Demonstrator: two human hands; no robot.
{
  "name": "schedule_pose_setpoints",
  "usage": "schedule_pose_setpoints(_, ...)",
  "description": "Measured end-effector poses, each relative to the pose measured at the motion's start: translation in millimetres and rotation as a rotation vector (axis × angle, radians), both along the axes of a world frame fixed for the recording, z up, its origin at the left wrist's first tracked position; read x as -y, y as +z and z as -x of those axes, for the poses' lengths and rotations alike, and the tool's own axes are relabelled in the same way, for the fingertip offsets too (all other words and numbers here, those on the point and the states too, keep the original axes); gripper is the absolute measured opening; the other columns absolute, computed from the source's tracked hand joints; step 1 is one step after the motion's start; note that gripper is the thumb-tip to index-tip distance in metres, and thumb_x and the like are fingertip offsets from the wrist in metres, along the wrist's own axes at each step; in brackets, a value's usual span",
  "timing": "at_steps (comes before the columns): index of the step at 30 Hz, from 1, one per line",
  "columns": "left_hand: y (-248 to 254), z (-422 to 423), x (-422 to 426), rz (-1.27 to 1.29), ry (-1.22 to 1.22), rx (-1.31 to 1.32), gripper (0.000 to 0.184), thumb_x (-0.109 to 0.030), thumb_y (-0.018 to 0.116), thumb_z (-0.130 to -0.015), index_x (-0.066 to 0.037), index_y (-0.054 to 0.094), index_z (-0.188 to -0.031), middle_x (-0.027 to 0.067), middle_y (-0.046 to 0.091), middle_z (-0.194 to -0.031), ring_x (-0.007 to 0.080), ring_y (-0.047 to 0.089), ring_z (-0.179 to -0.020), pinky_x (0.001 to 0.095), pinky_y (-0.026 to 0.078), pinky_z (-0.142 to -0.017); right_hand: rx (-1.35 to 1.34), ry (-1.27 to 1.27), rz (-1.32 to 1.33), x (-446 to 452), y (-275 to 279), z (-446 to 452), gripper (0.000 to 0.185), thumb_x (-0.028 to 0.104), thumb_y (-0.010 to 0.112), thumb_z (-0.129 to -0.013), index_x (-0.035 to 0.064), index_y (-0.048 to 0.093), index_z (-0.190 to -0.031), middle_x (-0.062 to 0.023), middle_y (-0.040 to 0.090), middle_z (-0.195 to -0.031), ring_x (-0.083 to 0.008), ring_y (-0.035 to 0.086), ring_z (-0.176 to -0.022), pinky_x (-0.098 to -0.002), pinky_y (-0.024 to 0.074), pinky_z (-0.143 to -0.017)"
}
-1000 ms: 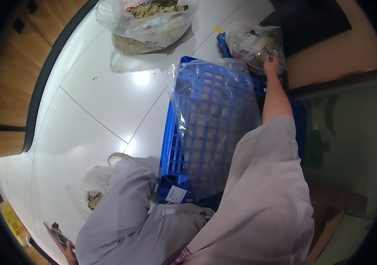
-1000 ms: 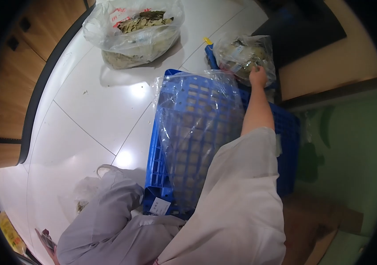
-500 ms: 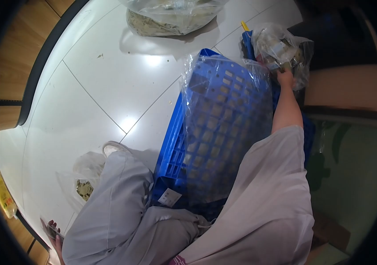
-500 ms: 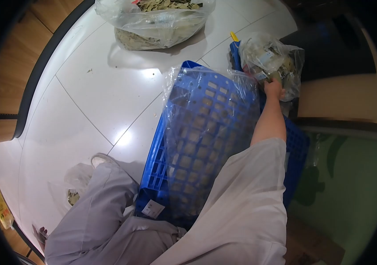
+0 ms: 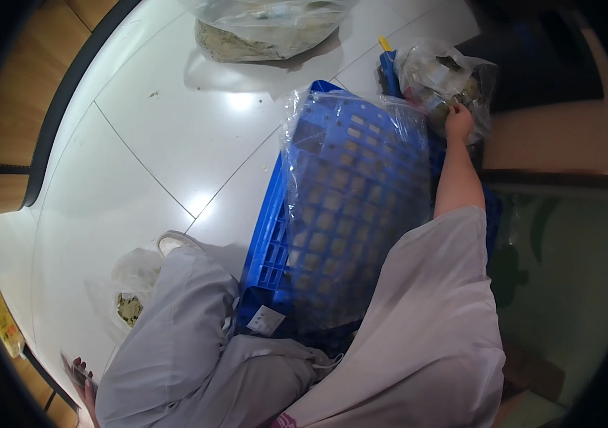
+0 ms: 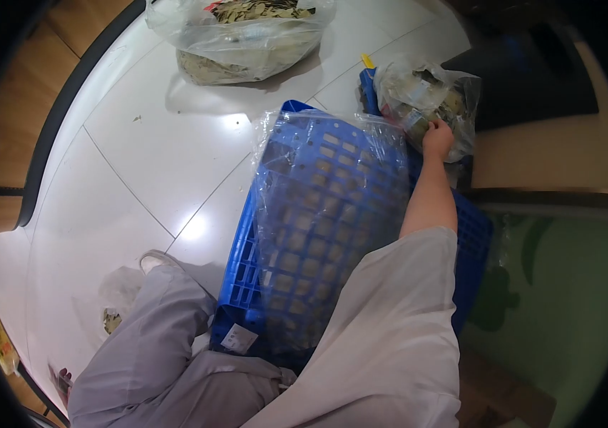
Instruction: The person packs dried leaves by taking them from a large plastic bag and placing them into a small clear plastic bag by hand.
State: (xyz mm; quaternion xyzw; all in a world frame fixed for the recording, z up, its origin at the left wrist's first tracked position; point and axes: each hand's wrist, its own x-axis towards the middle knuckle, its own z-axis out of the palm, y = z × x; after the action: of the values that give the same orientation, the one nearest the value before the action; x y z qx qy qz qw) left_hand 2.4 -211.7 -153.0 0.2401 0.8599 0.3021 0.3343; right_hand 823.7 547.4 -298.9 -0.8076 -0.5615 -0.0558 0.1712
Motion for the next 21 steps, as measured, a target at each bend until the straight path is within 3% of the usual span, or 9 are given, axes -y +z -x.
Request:
schedule_pose_setpoints(3, 2.6, -2.4, -4.0, -0.003, -0.007, -0.006, 0.114, -0.062, 0.071, -0.073, -0.015, 0.016, -0.161, 0.0129, 0.043, -0.145, 0.029, 0.042, -0.13, 0.0462, 0.034, -0.107, -0.068, -0.028, -0.248, -11.0, -13.0, -6.0, 0.021, 0.02, 0.07, -0.089, 0.0053, 0.075, -0.103, -0.0185, 0.073, -0.098, -0.0377, 0.069, -0.093, -0.0439, 0.0537, -0.08)
schedule_pose_setpoints(6, 5.4, -4.0, -4.7, -0.002, -0.01, -0.01, 0.112, -0.06, 0.07, -0.074, -0.014, 0.016, -0.161, 0.0139, 0.042, -0.147, 0.0297, 0.041, -0.132, 0.0472, 0.033, -0.108, -0.113, -0.047, -0.347, -11.8, -8.0, -5.6, 0.02, 0.022, 0.07, -0.089, 0.0093, 0.077, -0.102, -0.0169, 0.074, -0.099, -0.037, 0.069, -0.093, -0.0438, 0.054, -0.08)
schedule_pose_setpoints(13, 9.1, -9.4, -9.9, -0.012, -0.017, -0.008, 0.109, -0.057, 0.068, -0.076, -0.011, 0.017, -0.16, 0.0161, 0.041, -0.149, 0.0312, 0.039, -0.136, 0.0496, 0.031, -0.11, -0.12, -0.071, -0.281, -16.0, -13.4, -12.7, 0.024, 0.025, 0.072, -0.087, 0.008, 0.077, -0.103, -0.0165, 0.074, -0.095, -0.0346, 0.071, -0.09, -0.0423, 0.0549, -0.081)
schedule_pose_setpoints(16, 13.4, -16.8, -15.6, -0.026, -0.023, -0.011, 0.108, -0.055, 0.067, -0.076, -0.01, 0.017, -0.16, 0.0171, 0.04, -0.15, 0.0318, 0.038, -0.138, 0.0506, 0.03, -0.111, -0.191, 0.0, -0.194, -23.7, -26.9, -25.5, 0.037, 0.027, 0.074, -0.085, 0.0046, 0.072, -0.115, -0.0201, 0.072, -0.108, -0.0356, 0.068, -0.104, -0.0426, 0.0526, -0.09)
schedule_pose_setpoints(18, 21.4, -18.0, -16.2, -0.04, -0.025, -0.02, 0.107, -0.054, 0.067, -0.077, -0.009, 0.017, -0.16, 0.0177, 0.039, -0.151, 0.0323, 0.038, -0.139, 0.0512, 0.029, -0.112, -0.22, -0.032, -0.226, -25.0, -38.0, -24.6, 0.054, 0.023, 0.071, -0.085, -0.0028, 0.058, -0.131, -0.0248, 0.062, -0.127, -0.0404, 0.06, -0.116, -0.0473, 0.049, -0.098)
schedule_pose_setpoints(19, 25.4, -18.6, -17.2, -0.054, -0.029, -0.027, 0.106, -0.053, 0.067, -0.077, -0.008, 0.017, -0.16, 0.018, 0.039, -0.151, 0.0325, 0.038, -0.139, 0.0516, 0.029, -0.112, -0.229, -0.029, -0.227, -21.2, -43.4, -25.0, 0.054, 0.023, 0.071, -0.085, -0.0028, 0.058, -0.131, -0.0248, 0.062, -0.127, -0.0404, 0.06, -0.116, -0.0473, 0.049, -0.098)
schedule_pose_setpoints(21, 26.4, 3.5, 12.7, -0.077, 0.0, -0.042, 0.105, -0.053, 0.066, -0.078, -0.007, 0.018, -0.16, 0.0183, 0.039, -0.152, 0.0327, 0.037, -0.14, 0.0513, 0.028, -0.113, -0.164, -0.104, -0.199, -16.1, -54.1, -34.2, 0.061, 0.023, 0.068, -0.084, -0.004, 0.051, -0.136, -0.0289, 0.053, -0.135, -0.0448, 0.049, -0.127, -0.0498, 0.0404, -0.108)
